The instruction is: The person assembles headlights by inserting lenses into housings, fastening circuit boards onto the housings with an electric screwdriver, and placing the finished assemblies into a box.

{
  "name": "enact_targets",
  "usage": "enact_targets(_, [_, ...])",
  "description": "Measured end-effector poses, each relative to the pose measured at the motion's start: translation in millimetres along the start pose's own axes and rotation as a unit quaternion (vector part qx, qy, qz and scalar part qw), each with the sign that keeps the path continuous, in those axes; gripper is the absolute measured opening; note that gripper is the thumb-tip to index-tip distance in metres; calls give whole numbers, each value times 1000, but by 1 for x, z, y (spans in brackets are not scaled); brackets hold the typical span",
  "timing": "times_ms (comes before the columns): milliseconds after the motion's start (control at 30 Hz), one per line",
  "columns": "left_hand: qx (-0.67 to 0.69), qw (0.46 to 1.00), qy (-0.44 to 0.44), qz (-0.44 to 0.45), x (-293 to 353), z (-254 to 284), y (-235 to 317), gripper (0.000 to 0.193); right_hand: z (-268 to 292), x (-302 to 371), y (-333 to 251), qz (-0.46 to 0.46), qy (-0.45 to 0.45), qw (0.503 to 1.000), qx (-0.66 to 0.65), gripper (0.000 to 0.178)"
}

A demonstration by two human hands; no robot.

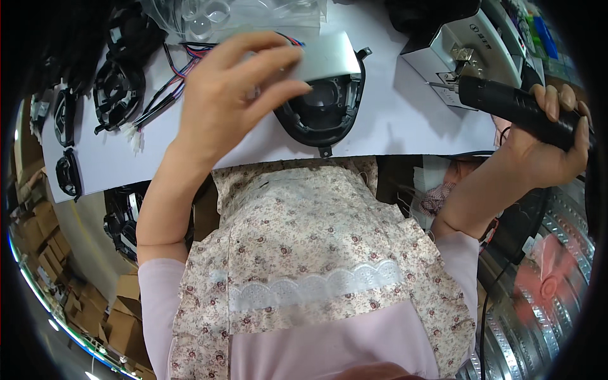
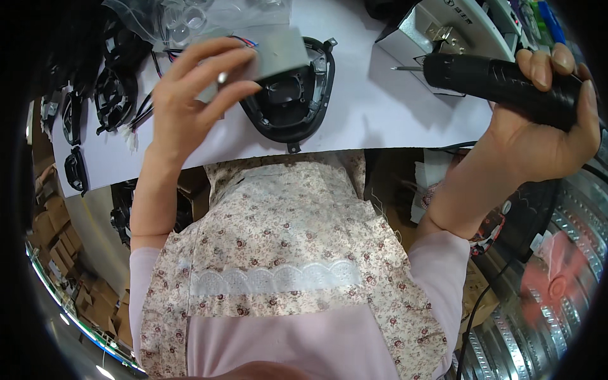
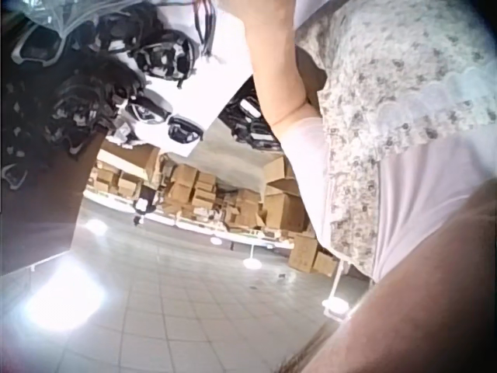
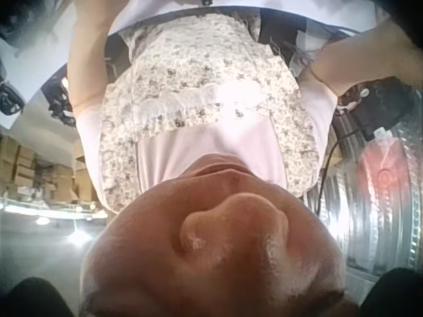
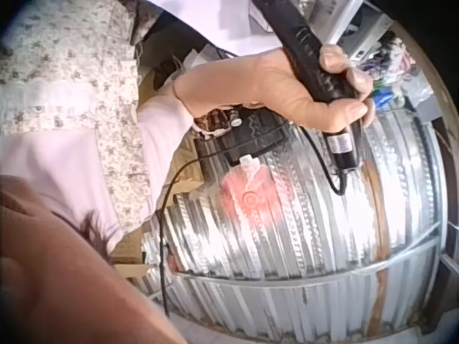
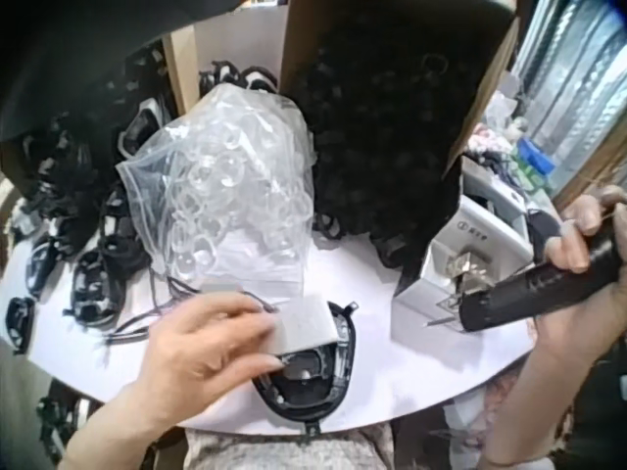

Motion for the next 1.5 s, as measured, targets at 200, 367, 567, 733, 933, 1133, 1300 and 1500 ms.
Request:
enact_targets(200, [-36,996,-69,-34,3,-30,-7,35,-38,-8,20,-53,-74,986,-136,25])
enact_targets(367, [-9,999,-27,27,2,-14,-17,32,-46,-18,43,-79,-66,991,-85,32])
enact_targets(567, [-8,1000,-14,16,-1,-9,-14,33,-43,-18,43,-72,-70,993,-68,31])
enact_targets(733, [-18,997,-72,-20,8,-32,-14,35,-83,-3,51,-60,-64,995,-41,27])
enact_targets(933, [-18,997,-67,-28,8,-35,-14,34,-112,4,64,-41,-55,998,-6,23])
enact_targets(1133, [-39,996,-63,-50,6,-36,-14,36,-109,4,76,-78,-41,995,42,20])
enact_targets(1300, [-42,996,-63,-52,8,-36,-15,37,-115,3,73,-71,-52,995,51,21])
enact_targets(1500, [-26,997,-59,-37,9,-37,-16,37,-100,4,85,58,-59,996,12,21])
Point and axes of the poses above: each hand's wrist, its own x-axis away from the middle knuckle, its own z-axis out of the back of the hand, y = z × x, the point moved 7 cm from there along -x, towards the middle knuckle, and after that the axes turned 12 degrees about x, right-handed, at the moved point
